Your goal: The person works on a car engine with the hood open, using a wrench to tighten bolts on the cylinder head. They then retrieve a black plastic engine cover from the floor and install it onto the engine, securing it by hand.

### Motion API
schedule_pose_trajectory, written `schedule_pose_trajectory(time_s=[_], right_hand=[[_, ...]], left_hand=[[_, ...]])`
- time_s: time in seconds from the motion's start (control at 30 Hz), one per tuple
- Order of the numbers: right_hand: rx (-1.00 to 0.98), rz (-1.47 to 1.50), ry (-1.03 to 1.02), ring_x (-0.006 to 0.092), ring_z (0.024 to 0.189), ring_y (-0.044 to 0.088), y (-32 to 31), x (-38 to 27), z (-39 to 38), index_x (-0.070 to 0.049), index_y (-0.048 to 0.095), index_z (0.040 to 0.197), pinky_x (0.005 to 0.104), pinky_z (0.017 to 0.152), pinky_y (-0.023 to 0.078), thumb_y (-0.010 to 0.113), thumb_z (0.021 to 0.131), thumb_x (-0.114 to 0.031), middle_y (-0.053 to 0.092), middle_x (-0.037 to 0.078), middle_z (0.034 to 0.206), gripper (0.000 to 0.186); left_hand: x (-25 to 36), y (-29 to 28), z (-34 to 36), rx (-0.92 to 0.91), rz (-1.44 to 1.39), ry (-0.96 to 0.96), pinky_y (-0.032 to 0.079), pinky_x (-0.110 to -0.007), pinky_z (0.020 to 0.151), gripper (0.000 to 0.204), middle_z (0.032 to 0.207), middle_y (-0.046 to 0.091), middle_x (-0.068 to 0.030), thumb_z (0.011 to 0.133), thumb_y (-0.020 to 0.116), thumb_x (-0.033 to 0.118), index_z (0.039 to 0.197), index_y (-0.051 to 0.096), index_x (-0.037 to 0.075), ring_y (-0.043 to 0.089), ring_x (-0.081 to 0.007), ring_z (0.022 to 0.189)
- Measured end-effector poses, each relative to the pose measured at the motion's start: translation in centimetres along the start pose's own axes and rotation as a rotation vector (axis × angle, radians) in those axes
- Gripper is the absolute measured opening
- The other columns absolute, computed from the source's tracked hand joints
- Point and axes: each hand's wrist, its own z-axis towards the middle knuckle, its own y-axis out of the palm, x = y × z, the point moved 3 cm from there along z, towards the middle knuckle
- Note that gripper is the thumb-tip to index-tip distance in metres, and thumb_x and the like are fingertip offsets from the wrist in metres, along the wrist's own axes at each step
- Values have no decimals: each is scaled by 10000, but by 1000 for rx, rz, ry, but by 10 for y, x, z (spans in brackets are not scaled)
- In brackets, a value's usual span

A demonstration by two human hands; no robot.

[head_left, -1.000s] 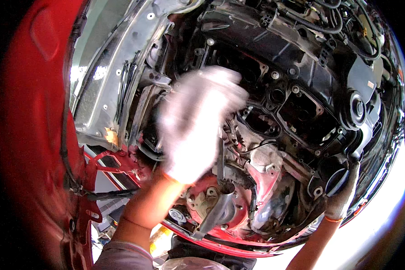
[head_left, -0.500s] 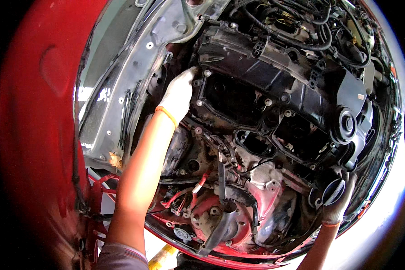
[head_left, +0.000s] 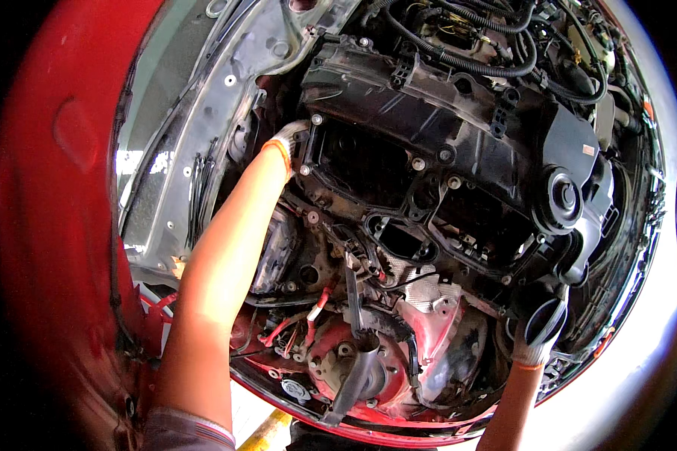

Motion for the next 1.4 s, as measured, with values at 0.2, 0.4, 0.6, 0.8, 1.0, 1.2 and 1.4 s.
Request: schedule_pose_trajectory(time_s=[0.2,0.4,0.6,0.8,1.0,1.2,1.4], right_hand=[[121,319,145,278,1061,658,-6,-32,-22,-33,477,1440,391,958,531,658,927,-61,685,123,1193,544],[91,544,329,276,1126,669,-32,1,-37,-40,434,1493,404,1014,541,701,899,-70,675,120,1269,651],[77,315,144,273,1233,630,-45,-33,-32,-14,432,1500,419,1064,512,774,826,-67,632,135,1359,758],[121,584,105,270,1324,547,-43,28,-37,-25,413,1534,407,1143,434,647,955,-112,547,136,1468,631],[64,557,197,273,1245,604,-26,-17,-5,-15,381,1552,402,1075,494,680,934,-92,602,127,1404,691],[15,74,68,318,1330,528,-33,19,-28,7,370,1560,419,1143,403,708,917,-152,546,168,1473,743],[105,-63,-36,386,1427,447,-35,30,-27,-23,450,1524,465,1214,342,721,870,-90,475,188,1552,711]], left_hand=[[-5,-15,20,-74,-73,118,533,-395,656,320,876,719,-50,984,624,419,1025,735,122,651,-211,734],[-27,-2,41,-130,-276,174,519,-359,670,299,896,724,-42,973,650,393,1030,749,116,656,-204,753],[-50,-41,86,-199,-350,134,494,-355,579,221,791,701,-19,975,628,329,920,738,145,634,-193,640],[-46,-64,127,-257,-305,146,468,-346,568,205,754,666,-11,964,636,319,899,730,149,620,-184,640],[-55,-64,157,-87,-165,158,500,-416,646,257,847,689,-60,974,612,344,964,735,118,644,-227,744],[-36,-45,90,-185,-218,65,528,-447,705,292,939,701,-85,1005,569,363,1035,726,118,652,-273,819],[-20,-25,32,-313,-274,-57,555,-477,765,333,1031,714,-111,1035,526,381,1106,717,118,660,-319,893]])
